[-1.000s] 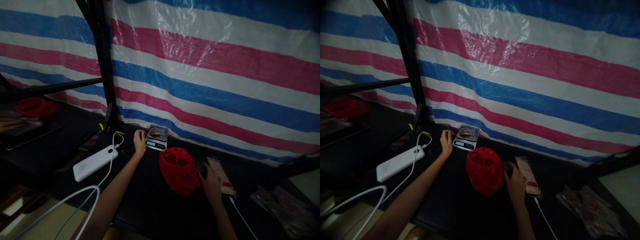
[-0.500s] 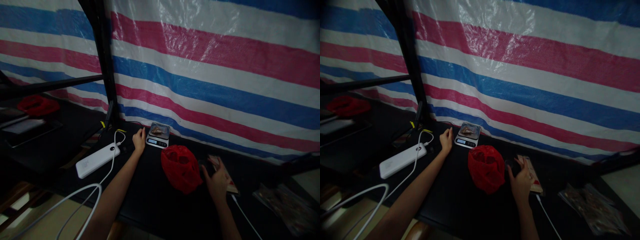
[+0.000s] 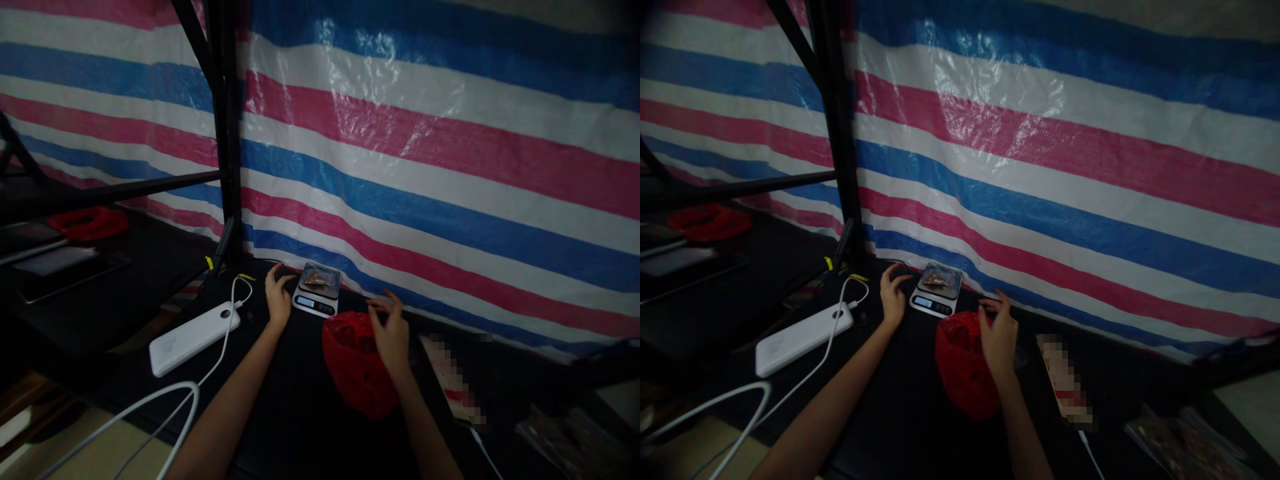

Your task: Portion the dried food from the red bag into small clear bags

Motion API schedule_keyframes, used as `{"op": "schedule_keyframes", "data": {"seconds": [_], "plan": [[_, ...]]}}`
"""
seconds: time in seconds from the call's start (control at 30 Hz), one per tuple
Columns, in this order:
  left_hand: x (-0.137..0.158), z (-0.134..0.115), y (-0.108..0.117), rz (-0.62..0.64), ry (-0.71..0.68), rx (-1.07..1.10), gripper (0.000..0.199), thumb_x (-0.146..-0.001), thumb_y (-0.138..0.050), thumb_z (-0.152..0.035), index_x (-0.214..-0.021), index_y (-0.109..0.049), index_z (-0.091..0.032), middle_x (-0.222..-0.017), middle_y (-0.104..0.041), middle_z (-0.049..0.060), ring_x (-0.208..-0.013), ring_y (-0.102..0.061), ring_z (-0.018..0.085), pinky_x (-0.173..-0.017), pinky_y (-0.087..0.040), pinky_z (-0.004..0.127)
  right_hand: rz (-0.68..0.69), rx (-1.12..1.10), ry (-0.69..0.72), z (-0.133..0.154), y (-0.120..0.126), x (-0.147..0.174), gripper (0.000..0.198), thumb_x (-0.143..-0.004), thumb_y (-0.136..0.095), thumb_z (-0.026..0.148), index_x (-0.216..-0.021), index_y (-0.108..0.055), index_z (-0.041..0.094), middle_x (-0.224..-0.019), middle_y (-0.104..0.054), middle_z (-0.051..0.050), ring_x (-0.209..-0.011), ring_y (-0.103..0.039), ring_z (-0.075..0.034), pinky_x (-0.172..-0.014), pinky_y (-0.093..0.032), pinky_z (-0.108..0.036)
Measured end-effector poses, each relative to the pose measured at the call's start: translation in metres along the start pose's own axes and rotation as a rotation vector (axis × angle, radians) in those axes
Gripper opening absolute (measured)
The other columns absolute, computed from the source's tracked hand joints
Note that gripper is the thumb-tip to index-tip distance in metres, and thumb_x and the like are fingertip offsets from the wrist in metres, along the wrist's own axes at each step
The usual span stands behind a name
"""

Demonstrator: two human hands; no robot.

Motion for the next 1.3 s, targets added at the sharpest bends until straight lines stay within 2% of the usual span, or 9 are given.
{"op": "schedule_keyframes", "data": {"seconds": [0.17, 0.27, 0.4, 0.6, 0.73, 0.87, 0.97, 1.17, 1.3], "plan": [[0.001, -0.006, 0.0, 0.029, -0.032, -0.082, 0.029, -0.073, -0.041, -0.007, -0.084, -0.063, -0.022, -0.118, -0.046, 0.005, -0.114, -0.04, 0.023, -0.097, -0.032, 0.042, 0.284, 0.143, -0.151, 0.016, -0.088, -0.045, 0.043, -0.077, -0.045, 0.045, -0.111, -0.048, 0.018, -0.076, -0.068, -0.007, -0.078, -0.062, -0.023, -0.064, -0.042, -0.031], [0.001, -0.008, 0.001, 0.031, -0.04, -0.054, 0.026, -0.074, -0.041, -0.008, -0.081, -0.062, -0.021, -0.11, -0.048, 0.006, -0.108, -0.043, 0.023, -0.094, -0.034, 0.04, 0.297, 0.136, -0.164, 0.016, -0.115, -0.056, 0.04, -0.077, -0.046, 0.044, -0.103, -0.055, 0.016, -0.059, -0.066, -0.004, -0.071, -0.063, -0.023, -0.059, -0.042, -0.029], [0.0, -0.007, -0.005, 0.063, -0.031, -0.025, 0.025, -0.074, -0.04, -0.007, -0.077, -0.061, -0.021, -0.101, -0.051, 0.006, -0.101, -0.046, 0.023, -0.09, -0.037, 0.039, 0.289, 0.127, -0.159, 0.015, -0.131, -0.06, 0.032, -0.075, -0.05, 0.04, -0.091, -0.061, 0.015, -0.057, -0.065, -0.004, -0.065, -0.063, -0.022, -0.054, -0.041, -0.028], [-0.002, -0.008, -0.013, 0.123, -0.016, 0.038, 0.023, -0.077, -0.042, -0.011, -0.075, -0.062, -0.021, -0.098, -0.052, 0.005, -0.1, -0.047, 0.022, -0.088, -0.039, 0.038, 0.217, 0.095, -0.034, 0.041, -0.115, -0.052, 0.027, -0.082, -0.041, 0.037, -0.087, -0.061, 0.021, -0.085, -0.067, -0.006, -0.073, -0.062, -0.019, -0.062, -0.042, -0.027], [0.0, -0.014, -0.009, 0.153, -0.01, 0.148, 0.021, -0.078, -0.05, -0.021, -0.094, -0.063, -0.022, -0.115, -0.048, 0.006, -0.107, -0.044, 0.021, -0.095, -0.034, 0.038, 0.207, 0.039, 0.115, 0.063, -0.092, -0.025, 0.028, -0.085, -0.035, 0.038, -0.092, -0.058, 0.023, -0.092, -0.064, -0.003, -0.082, -0.06, -0.018, -0.071, -0.041, -0.027], [0.022, -0.026, -0.041, 0.533, 0.058, 0.461, 0.022, -0.074, -0.058, -0.031, -0.09, -0.066, -0.018, -0.103, -0.06, 0.007, -0.097, -0.054, 0.019, -0.089, -0.04, 0.033, 0.257, -0.105, 0.21, 0.062, -0.082, 0.01, 0.022, -0.084, -0.039, 0.034, -0.085, -0.057, 0.022, -0.084, -0.064, -0.001, -0.074, -0.059, -0.016, -0.068, -0.041, -0.025], [0.051, -0.036, -0.068, 0.847, 0.169, 0.659, 0.025, -0.067, -0.065, -0.033, -0.083, -0.068, -0.015, -0.088, -0.067, 0.006, -0.086, -0.06, 0.019, -0.081, -0.044, 0.03, 0.266, -0.233, 0.122, 0.042, -0.08, 0.026, 0.02, -0.083, -0.04, 0.032, -0.083, -0.057, 0.021, -0.08, -0.064, -0.001, -0.073, -0.058, -0.016, -0.067, -0.042, -0.025], [0.085, -0.042, -0.087, 1.107, 0.381, 0.76, 0.033, -0.058, -0.072, -0.031, -0.085, -0.067, -0.012, -0.082, -0.069, 0.006, -0.074, -0.062, 0.018, -0.07, -0.046, 0.027, 0.141, -0.31, 0.043, 0.02, -0.058, 0.036, 0.018, -0.08, -0.045, 0.033, -0.081, -0.059, 0.02, -0.083, -0.063, -0.003, -0.076, -0.057, -0.017, -0.07, -0.042, -0.026], [0.095, -0.046, -0.089, 1.205, 0.422, 0.758, 0.034, -0.059, -0.071, -0.03, -0.087, -0.067, -0.012, -0.08, -0.069, 0.006, -0.071, -0.062, 0.017, -0.068, -0.046, 0.026, 0.05, -0.3, 0.018, 0.013, -0.047, 0.035, 0.017, -0.078, -0.048, 0.033, -0.074, -0.06, 0.02, -0.08, -0.062, -0.002, -0.078, -0.056, -0.017, -0.072, -0.04, -0.026]]}}
Point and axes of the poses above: each hand's wrist, its own x-axis away from the middle knuckle, its own y-axis out of the back of the hand, z = x × y, the point moved 10 cm from there along -x, towards the middle knuckle
